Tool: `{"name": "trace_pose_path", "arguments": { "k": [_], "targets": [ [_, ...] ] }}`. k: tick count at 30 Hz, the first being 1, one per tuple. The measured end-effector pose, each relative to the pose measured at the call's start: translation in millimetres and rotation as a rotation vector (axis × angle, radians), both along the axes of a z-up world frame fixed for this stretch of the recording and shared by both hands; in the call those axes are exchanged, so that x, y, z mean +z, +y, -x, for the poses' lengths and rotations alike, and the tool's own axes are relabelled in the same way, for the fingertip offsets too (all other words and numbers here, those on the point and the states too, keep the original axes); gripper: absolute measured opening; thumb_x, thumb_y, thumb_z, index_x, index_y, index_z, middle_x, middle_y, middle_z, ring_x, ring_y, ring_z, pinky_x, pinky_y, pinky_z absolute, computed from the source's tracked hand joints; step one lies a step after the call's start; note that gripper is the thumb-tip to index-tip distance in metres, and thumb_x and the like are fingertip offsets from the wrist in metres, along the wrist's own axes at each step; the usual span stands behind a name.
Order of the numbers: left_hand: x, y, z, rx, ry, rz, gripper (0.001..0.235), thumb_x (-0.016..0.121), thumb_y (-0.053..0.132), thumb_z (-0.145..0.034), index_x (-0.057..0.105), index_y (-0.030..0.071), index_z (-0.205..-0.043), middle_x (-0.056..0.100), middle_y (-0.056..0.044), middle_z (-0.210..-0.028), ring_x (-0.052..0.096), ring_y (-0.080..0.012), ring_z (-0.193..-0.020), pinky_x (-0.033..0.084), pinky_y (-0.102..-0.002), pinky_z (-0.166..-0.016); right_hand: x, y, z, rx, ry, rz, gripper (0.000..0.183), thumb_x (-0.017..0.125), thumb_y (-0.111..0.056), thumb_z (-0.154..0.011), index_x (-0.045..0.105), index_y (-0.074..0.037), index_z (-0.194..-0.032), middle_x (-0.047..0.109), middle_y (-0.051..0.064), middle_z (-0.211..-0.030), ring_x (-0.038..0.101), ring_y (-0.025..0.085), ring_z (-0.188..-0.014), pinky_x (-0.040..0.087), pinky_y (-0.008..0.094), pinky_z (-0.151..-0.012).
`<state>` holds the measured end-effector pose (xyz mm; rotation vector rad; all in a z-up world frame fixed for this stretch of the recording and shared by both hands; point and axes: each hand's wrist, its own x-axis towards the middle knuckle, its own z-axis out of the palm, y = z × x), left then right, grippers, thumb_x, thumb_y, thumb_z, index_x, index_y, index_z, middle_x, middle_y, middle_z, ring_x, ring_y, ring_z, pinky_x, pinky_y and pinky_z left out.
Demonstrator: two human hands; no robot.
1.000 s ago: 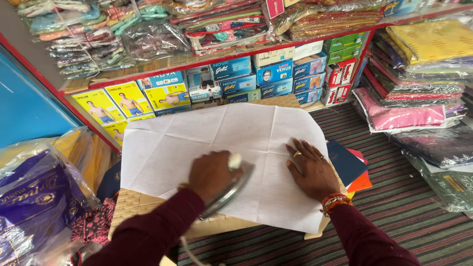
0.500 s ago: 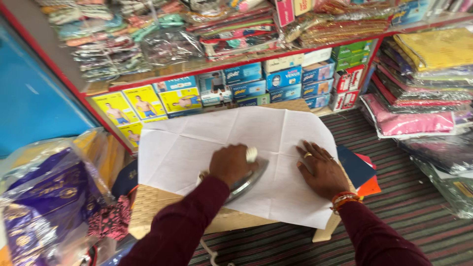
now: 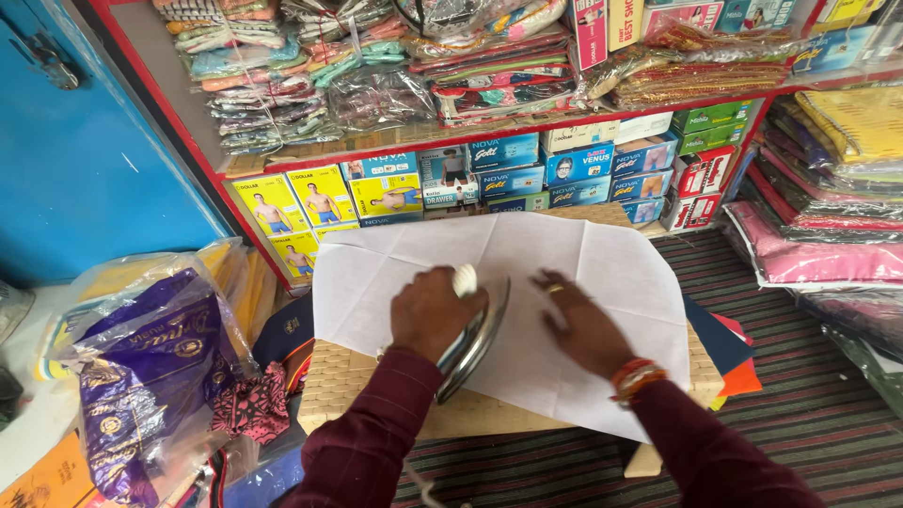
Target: The person irons a white cloth on a small wooden table using a handheld electric iron. They repeatedly smooth the fabric, lift and reposition it, and continue ironing different sections until the cloth appears flat.
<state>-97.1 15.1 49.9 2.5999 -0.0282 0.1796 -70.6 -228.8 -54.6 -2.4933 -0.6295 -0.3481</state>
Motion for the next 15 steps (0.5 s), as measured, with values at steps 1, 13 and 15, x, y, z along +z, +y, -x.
{"name": "trace_pose_path", "arguments": {
  "k": [1, 13, 15],
  "targets": [
    [7, 2, -2, 0.032, -0.027, 0.011, 0.04, 0.073, 0.049, -0.082, 0.076, 0.011, -0.095, 0.076, -0.015, -0.088, 0.077, -0.0322, -0.078, 0.06, -0.044, -0.077, 0, 13, 0, 0.054, -0.008, 0.044, 0.058, 0.056, -0.023, -0.097, 0.043, -0.011, -0.153, 0.036, 0.013, -0.162, 0.03, 0.03, -0.153, 0.026, 0.043, -0.123],
    [13, 46, -14, 0.252, -0.249, 0.018, 0.051, 0.075, 0.058, -0.08, 0.074, 0.008, -0.091, 0.075, -0.02, -0.089, 0.073, -0.0388, -0.086, 0.057, -0.05, -0.077, -8, 83, 33, 0.265, -0.114, 0.444, 0.067, 0.031, -0.047, -0.108, 0.023, -0.006, -0.161, 0.017, 0.018, -0.168, 0.017, 0.033, -0.154, 0.01, 0.052, -0.122],
    [9, 52, -16, 0.245, -0.212, 0.005, 0.052, 0.073, 0.059, -0.082, 0.073, 0.008, -0.093, 0.075, -0.02, -0.09, 0.073, -0.0385, -0.086, 0.057, -0.05, -0.078, -1, 78, 47, 0.294, -0.134, 0.438, 0.069, 0.032, -0.048, -0.109, 0.022, -0.005, -0.162, 0.018, 0.019, -0.168, 0.017, 0.034, -0.154, 0.012, 0.052, -0.121]
  ]
}}
